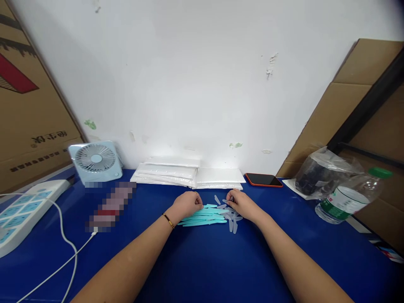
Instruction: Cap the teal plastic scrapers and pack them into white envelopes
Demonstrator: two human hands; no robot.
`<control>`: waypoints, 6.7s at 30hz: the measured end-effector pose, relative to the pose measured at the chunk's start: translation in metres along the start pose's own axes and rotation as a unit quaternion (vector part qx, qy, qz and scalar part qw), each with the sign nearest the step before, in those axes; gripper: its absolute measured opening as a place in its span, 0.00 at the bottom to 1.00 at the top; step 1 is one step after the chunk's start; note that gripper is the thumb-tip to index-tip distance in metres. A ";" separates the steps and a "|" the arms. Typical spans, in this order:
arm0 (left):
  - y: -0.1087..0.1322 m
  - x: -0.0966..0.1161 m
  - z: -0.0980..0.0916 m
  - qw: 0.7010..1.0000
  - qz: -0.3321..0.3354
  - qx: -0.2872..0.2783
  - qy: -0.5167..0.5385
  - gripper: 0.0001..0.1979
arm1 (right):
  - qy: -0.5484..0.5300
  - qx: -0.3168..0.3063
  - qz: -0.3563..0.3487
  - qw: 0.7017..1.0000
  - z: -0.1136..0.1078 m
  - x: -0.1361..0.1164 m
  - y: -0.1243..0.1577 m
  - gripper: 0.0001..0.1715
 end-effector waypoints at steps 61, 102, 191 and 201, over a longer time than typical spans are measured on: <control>0.017 0.020 -0.003 0.979 0.176 0.010 -0.102 0.06 | -0.158 0.067 0.000 0.985 -0.020 0.016 0.008 0.13; 0.002 -0.004 -0.003 0.965 0.143 0.122 -0.183 0.14 | 0.139 0.071 -0.048 0.987 0.005 -0.011 -0.017 0.14; 0.015 0.003 -0.004 0.966 0.168 0.111 -0.162 0.11 | -0.077 -0.016 -0.065 0.995 -0.004 -0.041 0.003 0.06; 0.021 0.002 -0.006 0.977 0.153 0.066 -0.135 0.07 | 0.020 -0.008 -0.014 1.000 -0.013 -0.019 0.006 0.06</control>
Point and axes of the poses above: each hand's wrist, its own y-axis away from the middle knuckle, its own z-axis out of the palm, x = y × z, the point moved 3 cm from there along -y, towards the middle knuckle, and after that the axes turned 6 degrees about -x, right-handed, at the moved point
